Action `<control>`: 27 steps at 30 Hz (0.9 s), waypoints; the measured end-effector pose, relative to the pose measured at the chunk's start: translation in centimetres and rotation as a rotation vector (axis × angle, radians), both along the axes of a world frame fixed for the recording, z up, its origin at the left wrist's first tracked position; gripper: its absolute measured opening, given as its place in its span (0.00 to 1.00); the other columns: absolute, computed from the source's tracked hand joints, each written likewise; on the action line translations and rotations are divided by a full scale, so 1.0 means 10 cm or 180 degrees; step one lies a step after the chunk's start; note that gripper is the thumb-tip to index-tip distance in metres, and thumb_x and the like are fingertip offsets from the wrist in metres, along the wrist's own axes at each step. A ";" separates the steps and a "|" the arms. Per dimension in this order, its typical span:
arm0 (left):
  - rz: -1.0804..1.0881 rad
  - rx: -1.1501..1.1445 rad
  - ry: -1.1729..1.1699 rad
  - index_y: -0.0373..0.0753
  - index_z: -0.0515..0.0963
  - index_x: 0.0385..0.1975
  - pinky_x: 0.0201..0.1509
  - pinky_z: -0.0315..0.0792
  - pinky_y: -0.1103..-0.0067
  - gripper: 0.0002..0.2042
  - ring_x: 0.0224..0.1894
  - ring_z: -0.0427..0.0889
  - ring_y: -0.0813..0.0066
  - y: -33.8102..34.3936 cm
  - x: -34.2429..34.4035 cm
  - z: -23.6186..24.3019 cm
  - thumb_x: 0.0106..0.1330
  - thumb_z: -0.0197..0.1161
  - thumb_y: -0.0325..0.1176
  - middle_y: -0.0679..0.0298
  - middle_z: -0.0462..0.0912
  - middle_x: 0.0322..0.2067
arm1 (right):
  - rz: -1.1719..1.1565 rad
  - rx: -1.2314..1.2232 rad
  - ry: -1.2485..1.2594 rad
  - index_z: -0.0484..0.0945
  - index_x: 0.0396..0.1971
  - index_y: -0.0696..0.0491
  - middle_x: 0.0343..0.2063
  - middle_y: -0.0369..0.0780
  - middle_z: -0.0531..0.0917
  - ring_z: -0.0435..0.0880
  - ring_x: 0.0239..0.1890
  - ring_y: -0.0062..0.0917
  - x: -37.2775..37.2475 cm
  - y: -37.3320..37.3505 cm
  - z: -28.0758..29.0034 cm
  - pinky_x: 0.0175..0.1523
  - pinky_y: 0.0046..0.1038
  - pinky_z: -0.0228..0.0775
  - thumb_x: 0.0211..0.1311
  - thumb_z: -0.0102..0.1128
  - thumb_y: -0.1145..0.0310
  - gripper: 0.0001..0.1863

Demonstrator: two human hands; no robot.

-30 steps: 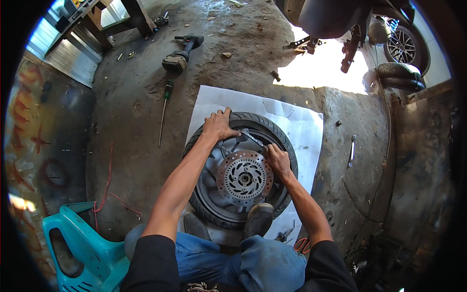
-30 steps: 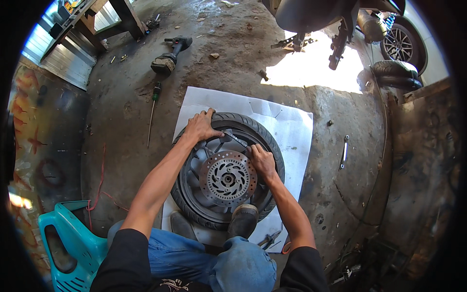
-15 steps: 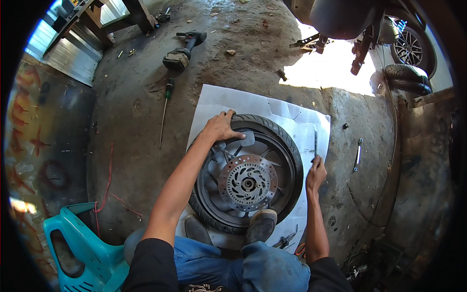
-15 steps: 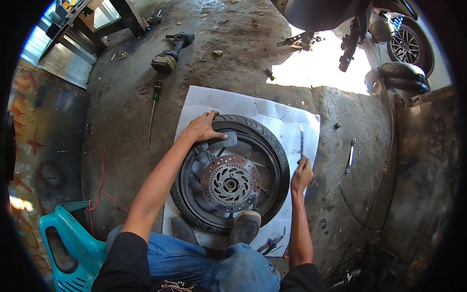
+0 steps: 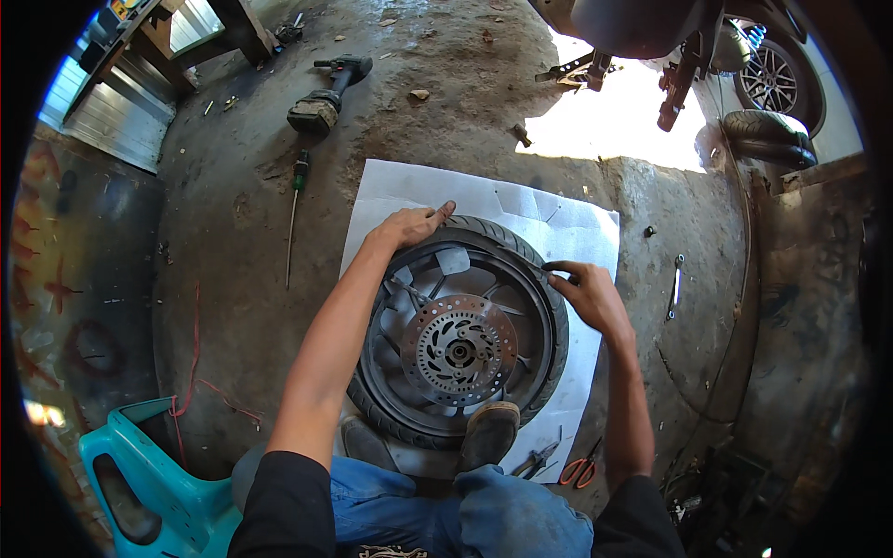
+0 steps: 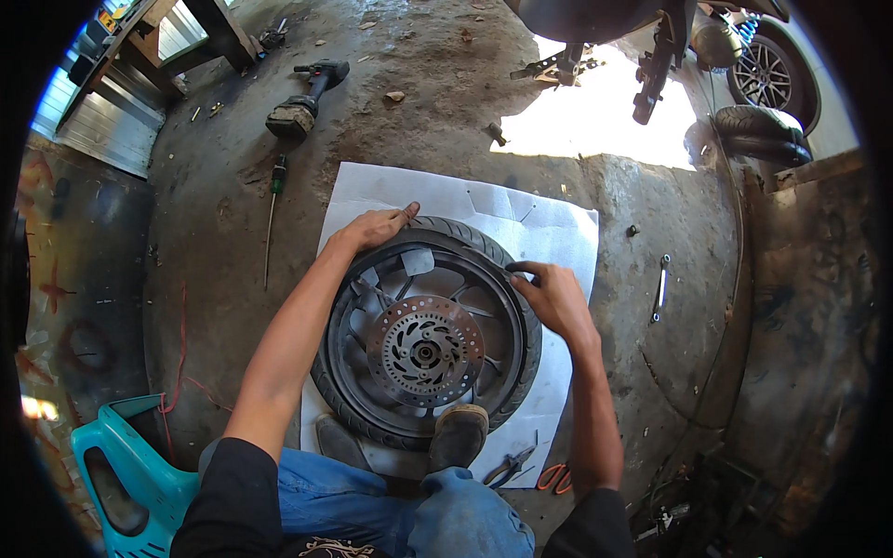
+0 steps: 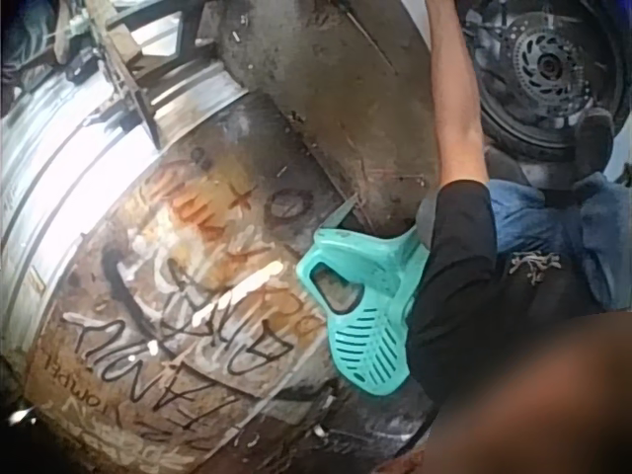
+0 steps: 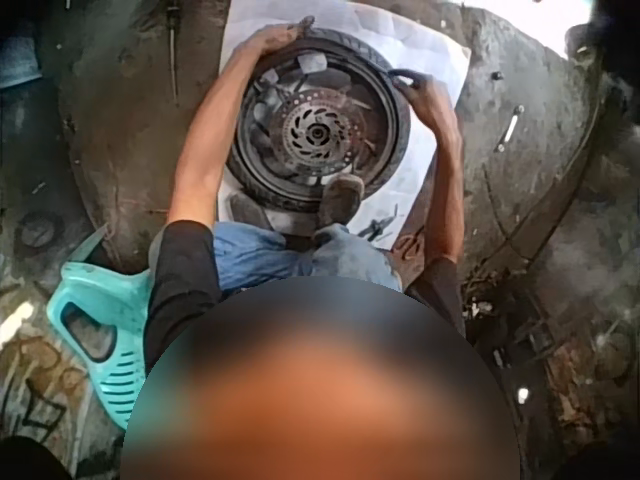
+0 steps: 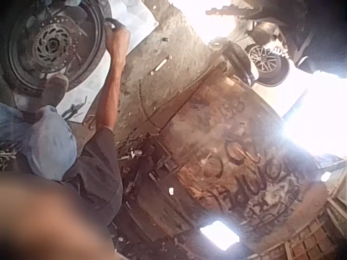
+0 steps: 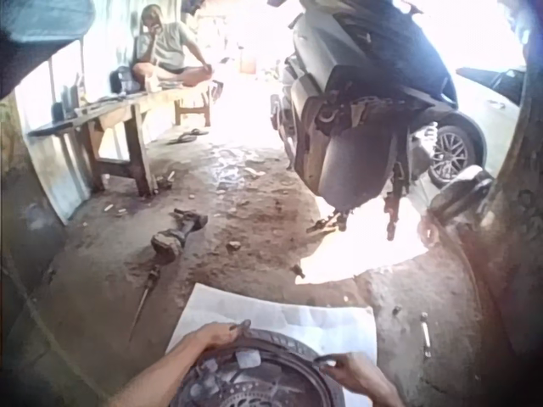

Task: Prying a tire from a motorcycle rim using a tire iron tool.

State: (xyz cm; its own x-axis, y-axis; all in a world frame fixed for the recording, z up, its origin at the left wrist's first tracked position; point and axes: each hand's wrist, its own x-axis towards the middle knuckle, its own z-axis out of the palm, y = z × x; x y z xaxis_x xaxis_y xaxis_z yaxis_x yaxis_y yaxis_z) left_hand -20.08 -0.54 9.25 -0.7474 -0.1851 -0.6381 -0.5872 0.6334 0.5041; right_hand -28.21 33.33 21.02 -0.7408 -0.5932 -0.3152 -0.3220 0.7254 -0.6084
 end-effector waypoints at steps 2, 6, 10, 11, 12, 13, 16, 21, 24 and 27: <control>0.0078 -0.0017 0.0043 0.41 0.75 0.66 0.72 0.65 0.58 0.52 0.68 0.73 0.44 0.03 -0.02 -0.03 0.65 0.29 0.82 0.44 0.78 0.63 | 0.0553 0.0290 -0.0075 0.89 0.46 0.54 0.34 0.55 0.88 0.90 0.39 0.45 -0.21 -0.24 0.09 0.51 0.38 0.79 0.63 0.65 0.64 0.15; 0.0188 -0.0266 -0.0044 0.41 0.79 0.62 0.71 0.66 0.57 0.49 0.66 0.74 0.43 0.11 -0.02 0.03 0.68 0.29 0.79 0.44 0.79 0.61 | 0.1358 0.0886 -0.0238 0.89 0.49 0.51 0.33 0.49 0.90 0.91 0.34 0.33 -0.64 -0.73 0.13 0.44 0.34 0.81 0.64 0.66 0.61 0.16; 0.0391 -0.0392 -0.0119 0.41 0.81 0.60 0.69 0.68 0.56 0.47 0.65 0.76 0.43 0.19 0.01 0.13 0.69 0.32 0.78 0.43 0.80 0.59 | 0.1623 0.1490 -0.0680 0.91 0.45 0.49 0.26 0.40 0.88 0.85 0.27 0.26 -0.94 -1.27 0.15 0.36 0.31 0.78 0.59 0.68 0.58 0.17; 0.0400 -0.0405 -0.0147 0.41 0.81 0.60 0.69 0.68 0.56 0.47 0.65 0.76 0.43 0.17 0.04 0.14 0.69 0.32 0.78 0.43 0.80 0.59 | 0.1696 0.1677 -0.0779 0.91 0.45 0.48 0.24 0.38 0.86 0.82 0.25 0.25 -0.97 -1.44 0.22 0.32 0.31 0.75 0.59 0.68 0.57 0.17; 0.0450 -0.0401 -0.0123 0.40 0.81 0.59 0.69 0.68 0.56 0.47 0.65 0.76 0.43 0.14 0.07 0.14 0.69 0.33 0.78 0.42 0.81 0.59 | 0.1846 0.1729 -0.0815 0.91 0.44 0.48 0.23 0.37 0.85 0.78 0.22 0.24 -1.02 -1.58 0.22 0.28 0.30 0.70 0.59 0.69 0.56 0.17; 0.0489 -0.0351 -0.0062 0.40 0.81 0.58 0.68 0.68 0.57 0.46 0.65 0.76 0.43 0.17 0.04 0.15 0.68 0.34 0.78 0.42 0.81 0.58 | 0.1934 0.1802 -0.0829 0.91 0.41 0.50 0.24 0.37 0.86 0.79 0.22 0.25 -1.09 -1.64 0.23 0.27 0.31 0.69 0.58 0.69 0.54 0.18; 0.0695 -0.0422 -0.0009 0.39 0.83 0.53 0.66 0.69 0.56 0.44 0.62 0.78 0.41 0.19 0.04 0.14 0.69 0.38 0.77 0.42 0.83 0.55 | 0.2294 0.2268 -0.0863 0.90 0.47 0.49 0.25 0.36 0.84 0.78 0.24 0.23 -1.19 -1.94 0.14 0.27 0.29 0.69 0.61 0.68 0.56 0.18; 0.0701 -0.0314 -0.0040 0.38 0.84 0.51 0.63 0.71 0.57 0.43 0.60 0.80 0.41 0.20 0.02 0.19 0.69 0.39 0.76 0.42 0.84 0.52 | 0.2131 0.2888 -0.1413 0.88 0.30 0.46 0.17 0.30 0.77 0.62 0.15 0.15 -1.41 -2.39 -0.09 0.20 0.24 0.52 0.60 0.72 0.58 0.08; 0.0749 -0.0220 -0.0052 0.38 0.84 0.52 0.62 0.72 0.57 0.43 0.59 0.81 0.41 0.17 0.02 0.15 0.70 0.41 0.75 0.42 0.85 0.51 | 0.2030 0.3203 -0.1817 0.88 0.34 0.45 0.17 0.28 0.75 0.59 0.15 0.14 -1.52 -2.57 -0.25 0.19 0.24 0.48 0.62 0.70 0.59 0.07; 0.0784 -0.0193 -0.0053 0.37 0.83 0.53 0.62 0.72 0.57 0.42 0.58 0.81 0.42 0.16 0.03 0.12 0.71 0.41 0.74 0.42 0.85 0.50 | 0.2081 0.3392 -0.2124 0.89 0.37 0.43 0.16 0.27 0.73 0.57 0.14 0.13 -1.58 -2.65 -0.45 0.19 0.23 0.47 0.64 0.70 0.59 0.06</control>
